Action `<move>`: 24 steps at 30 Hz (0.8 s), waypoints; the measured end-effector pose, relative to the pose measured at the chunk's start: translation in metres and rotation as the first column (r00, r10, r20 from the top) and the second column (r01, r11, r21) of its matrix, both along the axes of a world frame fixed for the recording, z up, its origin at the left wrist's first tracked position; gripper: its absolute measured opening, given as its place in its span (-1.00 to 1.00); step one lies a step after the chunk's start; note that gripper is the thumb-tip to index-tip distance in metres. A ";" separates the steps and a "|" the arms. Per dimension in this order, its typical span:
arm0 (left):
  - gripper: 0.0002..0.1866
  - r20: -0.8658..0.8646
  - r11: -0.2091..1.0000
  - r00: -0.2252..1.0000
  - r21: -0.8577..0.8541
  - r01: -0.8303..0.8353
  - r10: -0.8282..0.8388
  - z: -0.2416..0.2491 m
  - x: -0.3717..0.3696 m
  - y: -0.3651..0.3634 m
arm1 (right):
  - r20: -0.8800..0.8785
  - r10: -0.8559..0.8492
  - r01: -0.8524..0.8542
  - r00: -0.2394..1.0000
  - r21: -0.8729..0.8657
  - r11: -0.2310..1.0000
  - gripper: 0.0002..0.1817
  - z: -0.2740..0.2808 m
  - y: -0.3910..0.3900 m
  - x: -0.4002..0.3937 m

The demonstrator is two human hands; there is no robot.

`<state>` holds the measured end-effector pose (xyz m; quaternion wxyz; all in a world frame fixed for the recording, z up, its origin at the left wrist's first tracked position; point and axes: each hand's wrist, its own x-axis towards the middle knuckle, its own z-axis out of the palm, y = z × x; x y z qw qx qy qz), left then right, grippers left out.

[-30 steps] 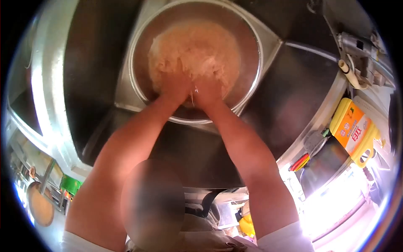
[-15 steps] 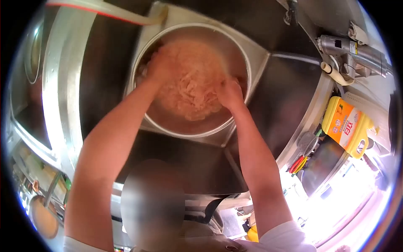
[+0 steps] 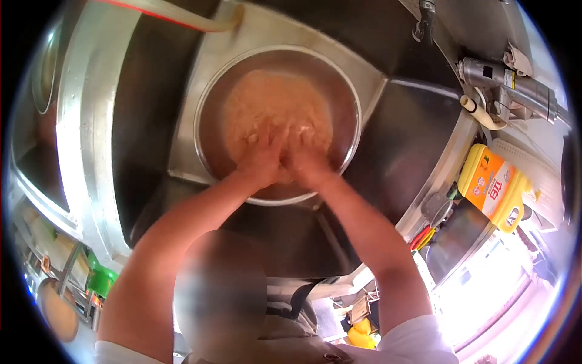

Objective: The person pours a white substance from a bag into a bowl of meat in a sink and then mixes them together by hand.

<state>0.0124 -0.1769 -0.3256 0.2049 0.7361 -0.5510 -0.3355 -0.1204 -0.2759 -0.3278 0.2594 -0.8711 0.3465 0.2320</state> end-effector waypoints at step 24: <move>-0.67 0.184 0.951 0.983 0.302 -0.060 0.003 -0.075 0.017 -0.007 | -0.039 0.256 -0.252 0.966 0.099 0.963 -0.61 -0.049 0.036 0.025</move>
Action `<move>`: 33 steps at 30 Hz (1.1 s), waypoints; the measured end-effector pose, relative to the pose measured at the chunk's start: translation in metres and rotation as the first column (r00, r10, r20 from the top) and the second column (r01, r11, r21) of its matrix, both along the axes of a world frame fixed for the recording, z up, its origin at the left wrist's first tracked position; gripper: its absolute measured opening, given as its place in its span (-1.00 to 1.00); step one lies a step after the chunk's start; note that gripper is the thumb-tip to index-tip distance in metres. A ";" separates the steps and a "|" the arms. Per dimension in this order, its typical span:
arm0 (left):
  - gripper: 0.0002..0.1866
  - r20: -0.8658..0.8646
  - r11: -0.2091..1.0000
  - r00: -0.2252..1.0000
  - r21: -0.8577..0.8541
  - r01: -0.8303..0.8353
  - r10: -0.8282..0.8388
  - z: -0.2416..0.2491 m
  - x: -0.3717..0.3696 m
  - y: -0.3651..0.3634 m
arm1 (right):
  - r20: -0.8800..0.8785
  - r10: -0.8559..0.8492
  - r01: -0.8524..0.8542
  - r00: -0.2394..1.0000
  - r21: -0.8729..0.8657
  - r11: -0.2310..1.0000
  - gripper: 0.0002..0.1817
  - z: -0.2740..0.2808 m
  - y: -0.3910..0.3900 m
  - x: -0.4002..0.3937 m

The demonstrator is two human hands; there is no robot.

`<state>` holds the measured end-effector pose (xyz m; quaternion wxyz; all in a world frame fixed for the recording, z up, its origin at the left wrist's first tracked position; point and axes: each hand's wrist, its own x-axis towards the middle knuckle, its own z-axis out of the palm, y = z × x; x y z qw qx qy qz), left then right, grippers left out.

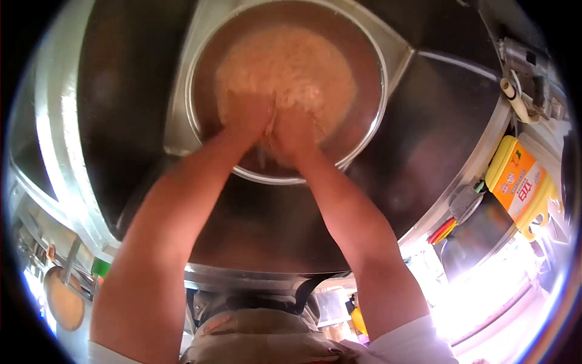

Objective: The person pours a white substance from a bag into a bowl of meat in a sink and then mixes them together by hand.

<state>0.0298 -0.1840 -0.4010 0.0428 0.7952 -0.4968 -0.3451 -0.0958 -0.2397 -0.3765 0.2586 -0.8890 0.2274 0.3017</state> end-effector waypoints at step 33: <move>-0.58 0.267 0.932 0.964 -0.346 0.104 -0.009 0.013 -0.002 0.003 | 0.218 -0.119 0.198 0.969 -0.392 0.898 -0.32 -0.071 -0.007 -0.025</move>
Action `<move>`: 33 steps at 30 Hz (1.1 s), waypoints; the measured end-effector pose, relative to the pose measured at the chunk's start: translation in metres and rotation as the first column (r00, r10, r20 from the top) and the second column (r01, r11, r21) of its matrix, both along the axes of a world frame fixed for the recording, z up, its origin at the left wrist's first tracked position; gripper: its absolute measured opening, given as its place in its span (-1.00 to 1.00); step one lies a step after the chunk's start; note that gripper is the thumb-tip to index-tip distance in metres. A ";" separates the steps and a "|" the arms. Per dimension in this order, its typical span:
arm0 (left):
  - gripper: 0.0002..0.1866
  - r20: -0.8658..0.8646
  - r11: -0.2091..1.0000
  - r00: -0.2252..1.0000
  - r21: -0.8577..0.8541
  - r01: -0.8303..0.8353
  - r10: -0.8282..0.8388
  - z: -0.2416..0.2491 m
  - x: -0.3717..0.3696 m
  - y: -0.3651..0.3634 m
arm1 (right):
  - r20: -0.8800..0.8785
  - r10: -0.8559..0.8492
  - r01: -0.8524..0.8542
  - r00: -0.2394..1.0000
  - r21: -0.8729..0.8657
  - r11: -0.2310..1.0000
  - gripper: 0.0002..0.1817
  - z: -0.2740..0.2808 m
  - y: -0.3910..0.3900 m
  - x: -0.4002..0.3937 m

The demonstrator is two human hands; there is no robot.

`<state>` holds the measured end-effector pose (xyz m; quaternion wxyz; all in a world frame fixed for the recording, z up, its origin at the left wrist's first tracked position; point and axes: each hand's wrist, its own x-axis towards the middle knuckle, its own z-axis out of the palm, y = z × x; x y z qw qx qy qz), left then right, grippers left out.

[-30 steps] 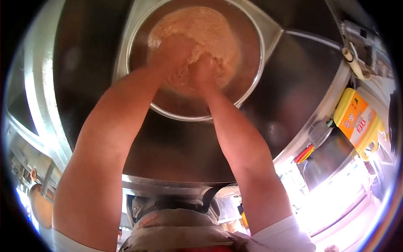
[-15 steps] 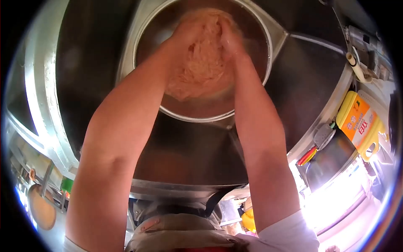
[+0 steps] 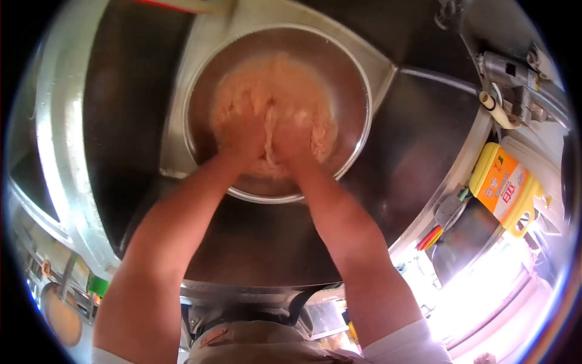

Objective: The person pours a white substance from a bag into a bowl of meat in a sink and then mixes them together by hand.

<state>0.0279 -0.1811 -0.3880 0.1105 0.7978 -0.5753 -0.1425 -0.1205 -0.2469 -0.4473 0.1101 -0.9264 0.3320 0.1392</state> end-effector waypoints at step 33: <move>-0.61 -0.460 0.950 0.860 0.301 -0.084 0.222 -0.010 0.104 -0.071 | -0.081 -0.695 0.506 0.714 0.747 0.433 -0.58 0.130 -0.094 -0.007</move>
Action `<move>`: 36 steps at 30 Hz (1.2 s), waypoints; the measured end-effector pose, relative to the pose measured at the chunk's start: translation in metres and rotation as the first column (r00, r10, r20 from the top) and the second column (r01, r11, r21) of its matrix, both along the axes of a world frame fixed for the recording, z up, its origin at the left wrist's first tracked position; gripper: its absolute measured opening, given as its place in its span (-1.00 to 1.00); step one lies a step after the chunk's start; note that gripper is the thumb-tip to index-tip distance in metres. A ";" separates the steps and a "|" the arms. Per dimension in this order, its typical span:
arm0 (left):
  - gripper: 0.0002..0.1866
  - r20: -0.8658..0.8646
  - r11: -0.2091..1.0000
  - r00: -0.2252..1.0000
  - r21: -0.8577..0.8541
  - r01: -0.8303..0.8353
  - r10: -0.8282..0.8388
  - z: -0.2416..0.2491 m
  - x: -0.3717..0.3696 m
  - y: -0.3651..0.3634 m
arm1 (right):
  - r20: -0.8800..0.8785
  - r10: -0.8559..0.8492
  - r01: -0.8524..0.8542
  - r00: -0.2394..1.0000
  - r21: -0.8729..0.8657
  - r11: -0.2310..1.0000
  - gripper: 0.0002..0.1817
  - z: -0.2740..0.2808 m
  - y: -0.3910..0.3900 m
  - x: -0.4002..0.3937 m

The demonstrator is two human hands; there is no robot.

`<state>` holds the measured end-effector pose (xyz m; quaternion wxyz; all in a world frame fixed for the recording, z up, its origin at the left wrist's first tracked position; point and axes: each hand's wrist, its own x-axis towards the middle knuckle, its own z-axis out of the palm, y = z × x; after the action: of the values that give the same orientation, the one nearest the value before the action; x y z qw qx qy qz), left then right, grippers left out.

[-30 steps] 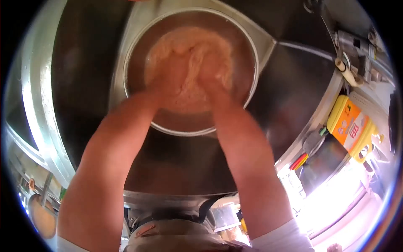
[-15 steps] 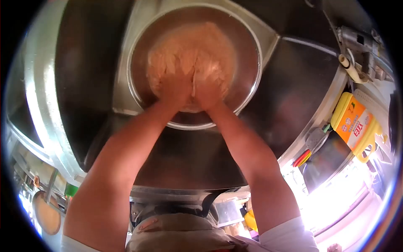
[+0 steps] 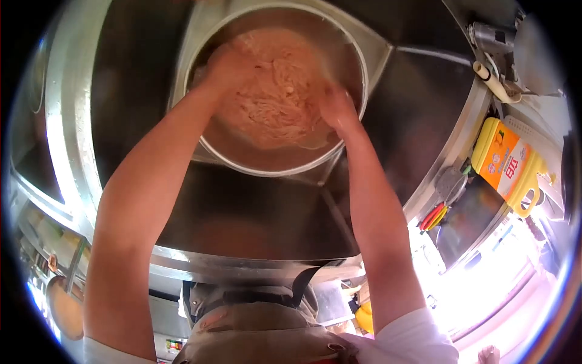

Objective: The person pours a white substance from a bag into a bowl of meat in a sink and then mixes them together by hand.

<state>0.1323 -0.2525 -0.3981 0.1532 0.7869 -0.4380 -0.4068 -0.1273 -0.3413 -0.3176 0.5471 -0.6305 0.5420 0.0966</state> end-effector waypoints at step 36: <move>-0.34 0.279 0.984 0.944 0.073 0.164 -0.178 0.033 -0.129 0.081 | -0.374 0.691 -0.769 0.618 -0.105 0.631 -0.63 -0.046 0.104 0.021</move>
<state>0.0037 -0.1713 -0.3650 0.0336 0.7996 -0.5122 -0.3118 -0.1066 -0.2369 -0.3637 0.2845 -0.8394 0.3189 0.3358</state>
